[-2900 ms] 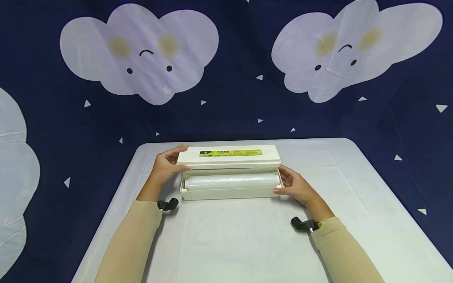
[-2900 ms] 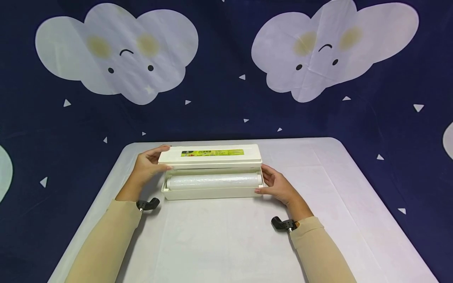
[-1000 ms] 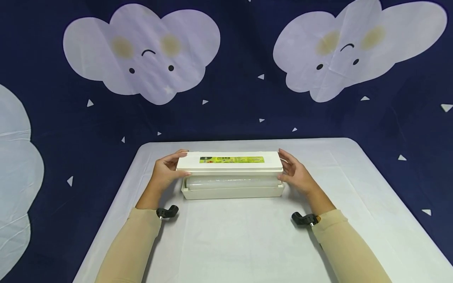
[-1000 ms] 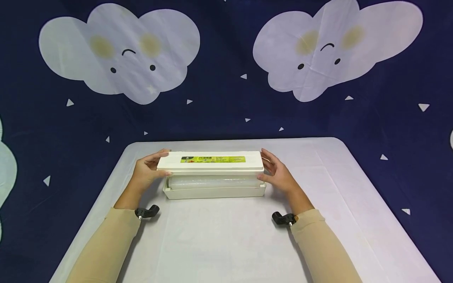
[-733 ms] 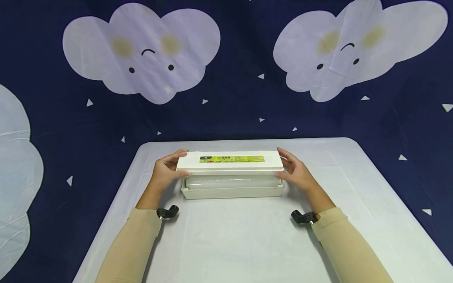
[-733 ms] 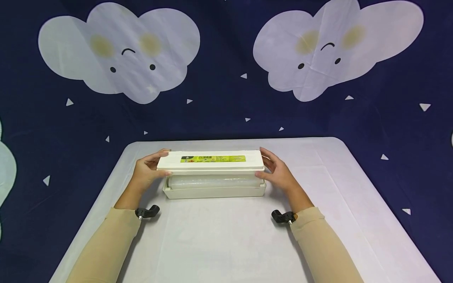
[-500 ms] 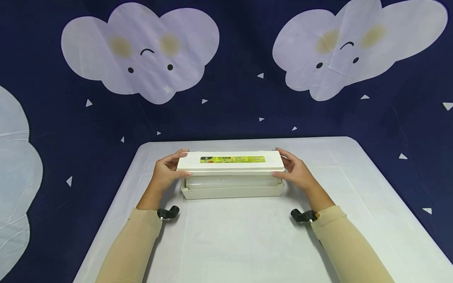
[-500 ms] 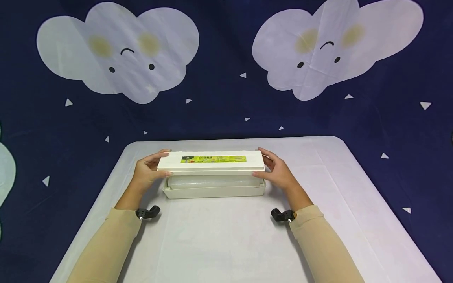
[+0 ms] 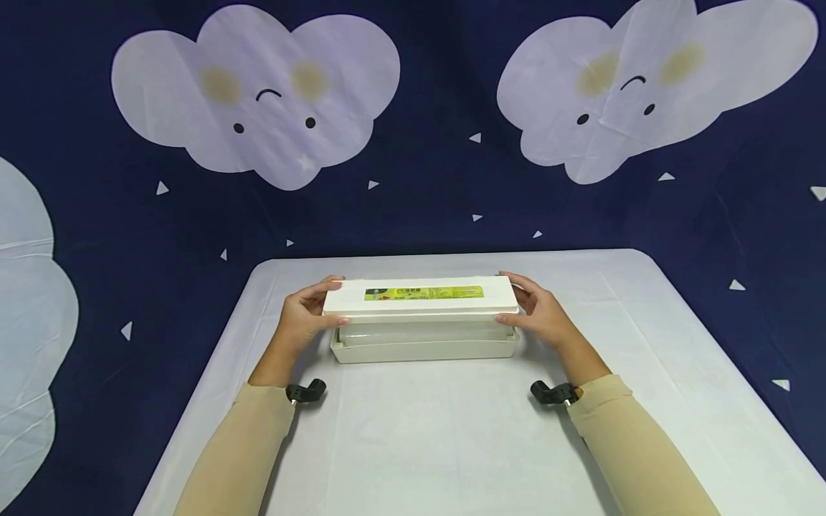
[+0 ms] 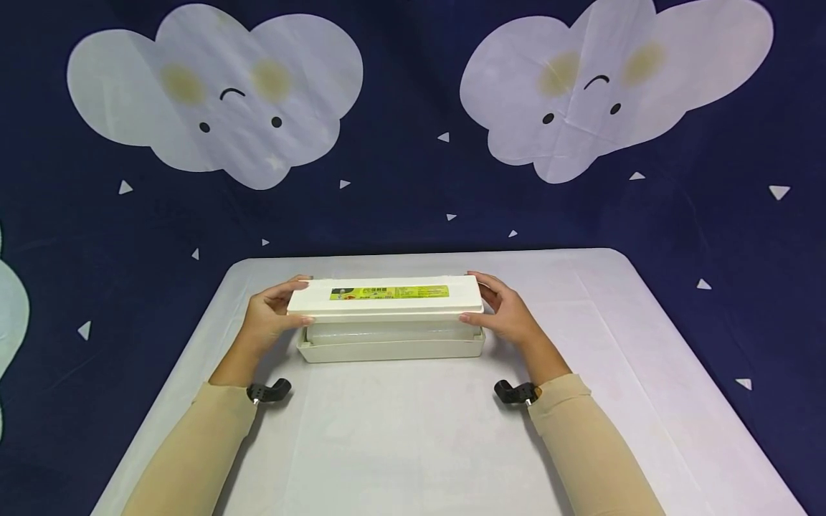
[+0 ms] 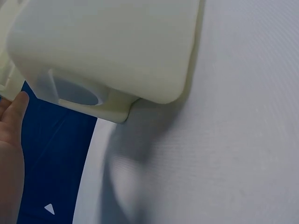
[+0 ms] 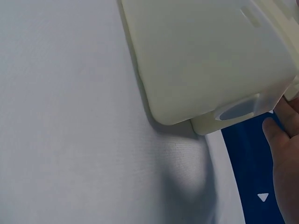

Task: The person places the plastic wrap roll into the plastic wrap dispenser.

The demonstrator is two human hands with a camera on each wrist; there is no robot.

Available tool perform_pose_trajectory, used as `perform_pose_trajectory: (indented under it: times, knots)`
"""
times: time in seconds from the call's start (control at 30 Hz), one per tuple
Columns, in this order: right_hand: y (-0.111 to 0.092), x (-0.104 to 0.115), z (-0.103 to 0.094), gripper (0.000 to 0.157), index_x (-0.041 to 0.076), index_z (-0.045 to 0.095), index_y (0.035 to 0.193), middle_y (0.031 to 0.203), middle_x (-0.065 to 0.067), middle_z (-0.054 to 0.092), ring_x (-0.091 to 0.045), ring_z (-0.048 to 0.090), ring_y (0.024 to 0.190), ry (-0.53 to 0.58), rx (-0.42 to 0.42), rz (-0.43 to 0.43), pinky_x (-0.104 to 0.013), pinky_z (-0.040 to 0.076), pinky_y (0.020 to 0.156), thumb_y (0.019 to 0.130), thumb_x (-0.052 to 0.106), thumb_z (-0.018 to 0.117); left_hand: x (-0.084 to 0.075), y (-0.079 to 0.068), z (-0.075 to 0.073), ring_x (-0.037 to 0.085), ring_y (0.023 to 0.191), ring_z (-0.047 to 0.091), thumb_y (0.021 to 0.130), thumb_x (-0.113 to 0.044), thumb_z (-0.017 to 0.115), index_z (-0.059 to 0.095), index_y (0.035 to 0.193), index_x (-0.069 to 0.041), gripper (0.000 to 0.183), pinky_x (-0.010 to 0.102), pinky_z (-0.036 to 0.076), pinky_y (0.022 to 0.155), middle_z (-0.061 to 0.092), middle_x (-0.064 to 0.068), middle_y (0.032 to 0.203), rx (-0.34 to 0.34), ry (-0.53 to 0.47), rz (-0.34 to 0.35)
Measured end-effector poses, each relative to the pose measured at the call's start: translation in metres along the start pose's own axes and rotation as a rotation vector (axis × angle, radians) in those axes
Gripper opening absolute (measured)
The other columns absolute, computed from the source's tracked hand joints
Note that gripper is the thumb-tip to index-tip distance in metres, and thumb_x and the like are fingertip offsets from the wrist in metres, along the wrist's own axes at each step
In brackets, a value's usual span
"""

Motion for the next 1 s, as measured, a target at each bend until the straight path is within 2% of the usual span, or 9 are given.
perform_pose_trajectory:
  times: [0.2,0.4,0.7,1.0]
  knots:
    - [-0.001,0.003,0.000,0.086,-0.002,0.044,0.156,0.159,-0.022,0.044,-0.033,0.044,0.145,0.001,-0.001,-0.010,-0.024,0.036,0.115,0.082,-0.011,0.085,-0.001,-0.002,0.002,0.026,0.138,0.053,0.058,0.036,0.081,0.060,0.125,0.022,0.072,0.035,0.040,0.114,0.059,0.027,0.142,0.025,0.011,-0.011]
    - [-0.004,-0.002,-0.001,0.086,-0.004,0.045,0.155,0.158,-0.023,0.044,-0.042,0.040,0.146,-0.002,0.000,-0.007,-0.025,0.036,0.115,0.080,-0.011,0.087,-0.002,-0.006,0.005,0.026,0.141,0.050,0.060,0.032,0.084,0.061,0.127,0.020,0.071,0.035,0.037,0.117,0.056,0.029,0.145,0.064,0.071,-0.019]
    - [-0.009,-0.003,-0.001,0.086,-0.001,0.048,0.154,0.158,-0.020,0.046,-0.040,0.040,0.147,-0.019,0.001,0.000,-0.031,0.034,0.118,0.078,-0.008,0.089,-0.002,-0.011,0.006,0.028,0.144,0.046,0.064,0.026,0.088,0.064,0.129,0.015,0.071,0.034,0.034,0.118,0.057,0.027,0.146,0.097,0.147,-0.040]
    - [-0.014,-0.006,-0.001,0.086,-0.003,0.048,0.153,0.157,-0.024,0.045,-0.043,0.038,0.147,-0.024,0.014,-0.008,-0.033,0.034,0.118,0.078,-0.011,0.088,-0.002,-0.014,0.007,0.029,0.143,0.047,0.064,0.023,0.091,0.066,0.128,0.012,0.069,0.033,0.035,0.118,0.058,0.026,0.145,0.122,0.199,-0.044]
Point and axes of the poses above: each hand's wrist, its own y-axis towards the middle knuckle, its own z-axis out of the palm, x = y × z, the point moved 7 cm from there along y, towards the middle knuckle
